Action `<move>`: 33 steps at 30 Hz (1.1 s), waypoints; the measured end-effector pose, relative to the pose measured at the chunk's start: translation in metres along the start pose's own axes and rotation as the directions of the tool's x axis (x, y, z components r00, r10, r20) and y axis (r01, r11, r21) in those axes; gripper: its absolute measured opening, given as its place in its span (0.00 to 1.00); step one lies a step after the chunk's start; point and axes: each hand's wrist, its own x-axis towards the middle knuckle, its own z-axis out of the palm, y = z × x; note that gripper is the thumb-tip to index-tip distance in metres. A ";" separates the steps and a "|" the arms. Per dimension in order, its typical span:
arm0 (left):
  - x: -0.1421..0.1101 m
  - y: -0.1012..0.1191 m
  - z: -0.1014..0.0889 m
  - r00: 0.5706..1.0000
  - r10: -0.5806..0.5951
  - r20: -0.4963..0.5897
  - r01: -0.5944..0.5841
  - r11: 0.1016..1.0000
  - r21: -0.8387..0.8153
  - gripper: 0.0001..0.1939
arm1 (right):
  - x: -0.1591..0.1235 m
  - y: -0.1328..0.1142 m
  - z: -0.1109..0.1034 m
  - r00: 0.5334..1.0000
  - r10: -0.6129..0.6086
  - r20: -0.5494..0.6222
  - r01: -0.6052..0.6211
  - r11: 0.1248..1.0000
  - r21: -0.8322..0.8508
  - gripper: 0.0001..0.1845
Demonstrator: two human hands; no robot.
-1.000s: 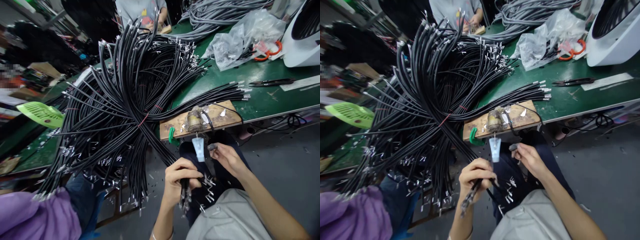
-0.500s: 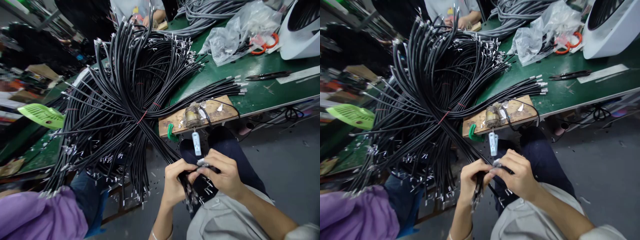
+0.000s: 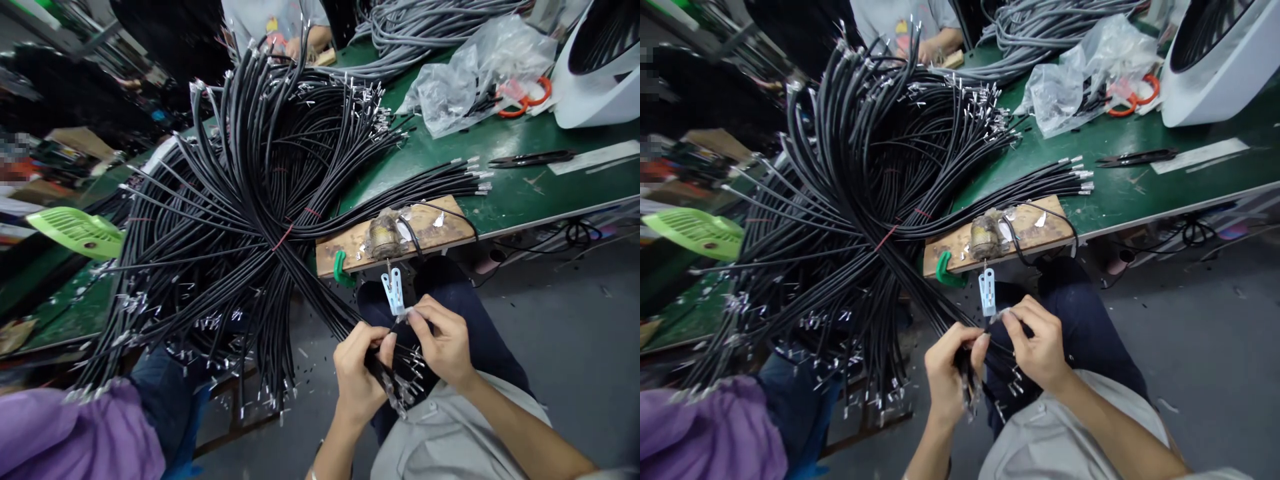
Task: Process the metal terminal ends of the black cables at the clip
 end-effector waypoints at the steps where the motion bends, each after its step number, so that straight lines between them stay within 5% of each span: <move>1: 0.000 -0.001 0.000 1.000 0.016 0.005 -0.016 1.000 -0.007 0.04 | 0.002 -0.001 -0.003 0.999 0.024 0.048 -0.025 0.999 0.024 0.09; 5: 0.002 -0.003 0.001 0.996 0.071 0.047 -0.070 0.997 -0.022 0.05 | 0.008 -0.006 -0.006 0.988 -0.057 0.140 0.062 0.997 -0.036 0.07; 9: 0.005 0.000 0.004 0.990 0.091 0.104 -0.096 0.994 0.051 0.05 | 0.004 -0.003 0.003 0.980 -0.190 0.062 0.200 0.948 -0.248 0.14; 12: 0.006 0.001 0.005 0.992 0.073 0.107 -0.080 0.995 0.067 0.04 | 0.001 0.001 0.009 0.971 -0.239 0.028 0.239 0.938 -0.252 0.13; 17: 0.006 -0.002 0.000 0.997 -0.014 0.073 0.013 1.000 0.007 0.03 | -0.002 0.008 0.014 0.998 0.055 -0.013 -0.052 0.982 0.183 0.10; 22: 0.006 -0.005 -0.006 0.989 0.003 0.150 0.004 0.999 -0.046 0.05 | -0.001 0.013 0.015 0.859 0.455 0.233 -0.501 0.657 0.563 0.14; 24: 0.007 -0.005 -0.008 0.982 0.000 0.191 0.009 0.999 -0.044 0.06 | 0.003 0.011 0.010 0.838 0.469 0.280 -0.536 0.608 0.585 0.09; 28: 0.010 -0.004 -0.009 0.971 -0.013 0.237 0.023 0.999 -0.039 0.10 | 0.013 0.003 0.001 0.848 0.451 0.279 -0.522 0.617 0.589 0.18; 31: 0.009 -0.004 -0.008 0.974 -0.019 0.225 0.030 0.999 -0.044 0.11 | 0.013 0.000 0.003 0.831 0.523 0.187 -0.532 0.652 0.540 0.17; 33: 0.007 -0.003 -0.006 0.982 -0.034 0.188 0.041 0.999 -0.032 0.10 | 0.006 0.000 0.009 0.855 0.517 0.036 -0.472 0.749 0.465 0.16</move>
